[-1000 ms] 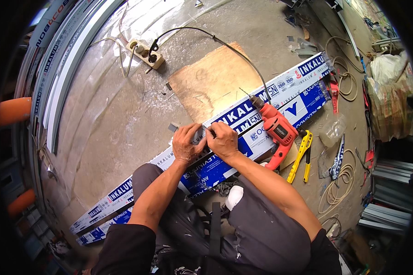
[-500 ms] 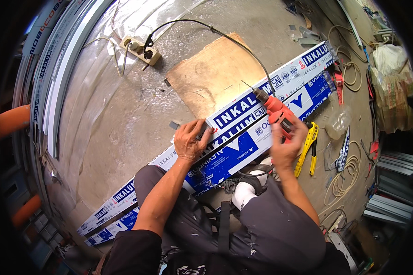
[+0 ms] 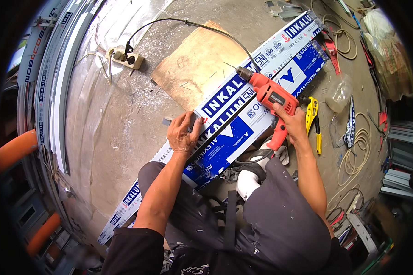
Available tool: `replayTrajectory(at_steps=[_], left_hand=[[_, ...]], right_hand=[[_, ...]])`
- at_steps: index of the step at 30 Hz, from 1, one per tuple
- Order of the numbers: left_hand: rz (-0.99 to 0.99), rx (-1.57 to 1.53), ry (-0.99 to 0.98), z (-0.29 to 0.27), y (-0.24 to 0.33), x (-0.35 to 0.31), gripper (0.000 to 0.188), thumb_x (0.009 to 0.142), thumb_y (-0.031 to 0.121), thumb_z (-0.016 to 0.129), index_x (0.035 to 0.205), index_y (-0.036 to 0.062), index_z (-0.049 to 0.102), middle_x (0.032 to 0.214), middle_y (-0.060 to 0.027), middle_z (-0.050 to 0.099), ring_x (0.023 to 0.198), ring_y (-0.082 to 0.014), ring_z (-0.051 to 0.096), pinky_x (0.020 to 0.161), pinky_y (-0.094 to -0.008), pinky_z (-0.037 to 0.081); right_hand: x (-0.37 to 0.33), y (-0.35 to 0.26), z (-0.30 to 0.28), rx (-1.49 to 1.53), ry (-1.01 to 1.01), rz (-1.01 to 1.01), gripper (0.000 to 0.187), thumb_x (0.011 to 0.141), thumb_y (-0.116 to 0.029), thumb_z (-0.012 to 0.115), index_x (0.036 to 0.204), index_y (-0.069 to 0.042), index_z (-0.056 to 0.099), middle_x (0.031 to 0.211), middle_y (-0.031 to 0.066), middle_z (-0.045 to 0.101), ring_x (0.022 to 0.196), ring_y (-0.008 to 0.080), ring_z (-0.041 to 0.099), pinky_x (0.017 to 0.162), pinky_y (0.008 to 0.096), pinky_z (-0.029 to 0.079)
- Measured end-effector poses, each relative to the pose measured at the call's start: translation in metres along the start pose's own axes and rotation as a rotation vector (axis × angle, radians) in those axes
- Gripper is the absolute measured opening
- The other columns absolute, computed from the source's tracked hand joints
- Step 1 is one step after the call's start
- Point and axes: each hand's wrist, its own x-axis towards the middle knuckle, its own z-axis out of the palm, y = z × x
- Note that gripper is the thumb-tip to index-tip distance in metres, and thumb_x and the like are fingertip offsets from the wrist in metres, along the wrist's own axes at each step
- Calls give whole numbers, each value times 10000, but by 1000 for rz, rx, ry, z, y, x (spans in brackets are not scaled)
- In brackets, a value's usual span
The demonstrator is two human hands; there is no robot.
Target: The person sits on the floor and uses a red power drill to fasten small metal brackets onto long aluminum profiles. They repeatedly position the brackets, drill them in place, and then use a yellow hand tool to press or adjust the brackets. After completing the fastening, the person lifts the assembled profile and carries it upright.
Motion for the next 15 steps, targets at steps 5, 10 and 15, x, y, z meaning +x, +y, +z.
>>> replayTrajectory(at_steps=[5,10,15], left_hand=[[13,2,10,3,-3,-2,444,946,437,807,1243,107,797,1213,-142,782,1118,-329,740,983,-418,569],[5,-2,25,6,-5,-3,442,941,427,817,1242,105,796,1203,-159,783,1114,-337,742,983,-422,570],[32,13,49,6,-5,-2,437,928,440,817,1217,112,803,1172,-117,793,1071,-315,742,959,-421,559]], right_hand=[[-13,-6,14,134,-44,-177,381,913,-245,906,1145,1,731,982,70,742,815,120,689,730,291,572],[-8,-16,7,262,-70,116,397,980,-309,824,1188,4,696,913,85,736,641,147,723,538,270,606],[-18,-10,-8,623,-178,173,488,1028,-369,754,1303,15,629,904,89,733,675,178,745,563,290,636]])
